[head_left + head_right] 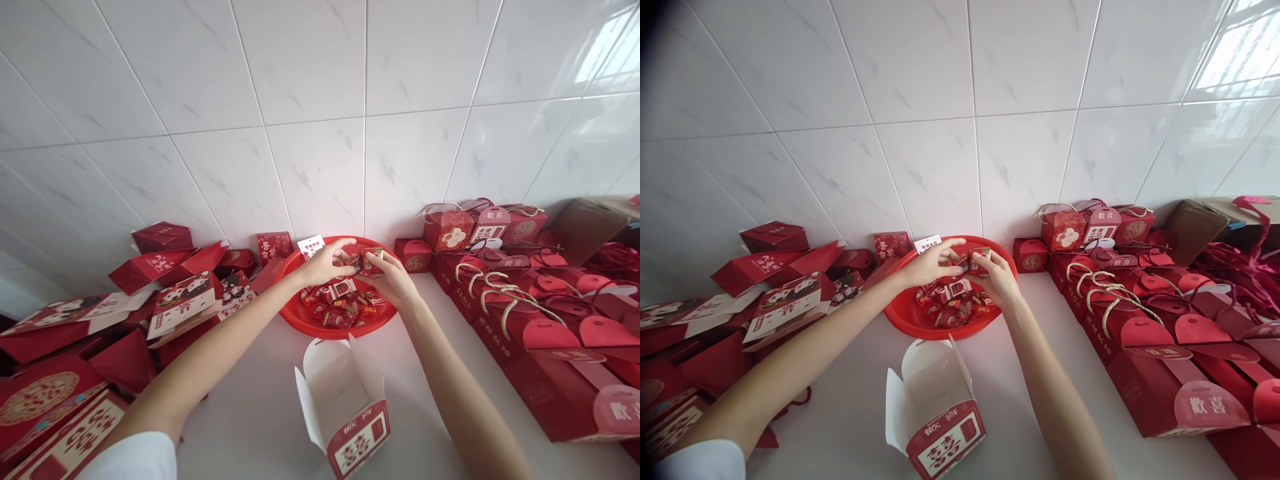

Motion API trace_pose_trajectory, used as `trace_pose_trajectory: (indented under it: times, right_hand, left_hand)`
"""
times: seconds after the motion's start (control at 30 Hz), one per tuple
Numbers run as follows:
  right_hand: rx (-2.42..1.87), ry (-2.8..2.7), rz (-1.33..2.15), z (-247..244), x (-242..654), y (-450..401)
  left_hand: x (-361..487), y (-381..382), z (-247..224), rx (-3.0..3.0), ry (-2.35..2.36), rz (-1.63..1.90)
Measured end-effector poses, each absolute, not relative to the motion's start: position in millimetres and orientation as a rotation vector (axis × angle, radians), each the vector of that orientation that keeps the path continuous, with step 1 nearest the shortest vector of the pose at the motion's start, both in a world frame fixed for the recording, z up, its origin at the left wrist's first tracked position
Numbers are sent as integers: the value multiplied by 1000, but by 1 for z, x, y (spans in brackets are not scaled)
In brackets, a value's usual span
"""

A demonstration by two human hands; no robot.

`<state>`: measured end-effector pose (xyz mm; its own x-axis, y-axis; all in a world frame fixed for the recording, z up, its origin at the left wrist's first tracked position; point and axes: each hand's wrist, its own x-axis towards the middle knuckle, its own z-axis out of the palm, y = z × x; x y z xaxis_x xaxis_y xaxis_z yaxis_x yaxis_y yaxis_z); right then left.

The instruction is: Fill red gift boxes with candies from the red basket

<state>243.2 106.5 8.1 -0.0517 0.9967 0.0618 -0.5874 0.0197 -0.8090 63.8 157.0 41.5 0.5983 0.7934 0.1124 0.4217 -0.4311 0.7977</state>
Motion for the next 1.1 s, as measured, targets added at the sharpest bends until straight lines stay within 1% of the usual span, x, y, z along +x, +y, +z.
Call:
trace_pose_trajectory:
  times: [0.1,0.17,0.3,0.4,0.57,0.93,1.1]
  right_hand:
    - [-739,-717,1425,5,245,110]
    - [-772,-665,1415,2,246,113]
    - [-788,-645,1419,-2,247,116]
    - [-797,-657,1434,-3,246,117]
    - [-792,-668,1435,-3,246,116]
    - [-759,-641,1435,-2,245,115]
    - [-732,-544,1377,-4,248,119]
  left_hand:
    - [56,163,49,2142,943,483]
    - [47,169,48,2291,1046,256]
    - [29,182,30,2442,1355,-250]
    - [21,191,11,2401,1426,-388]
    - [20,199,0,2361,1414,-456]
    - [20,194,2,2291,1423,-491]
    - [19,193,3,2276,1419,-480]
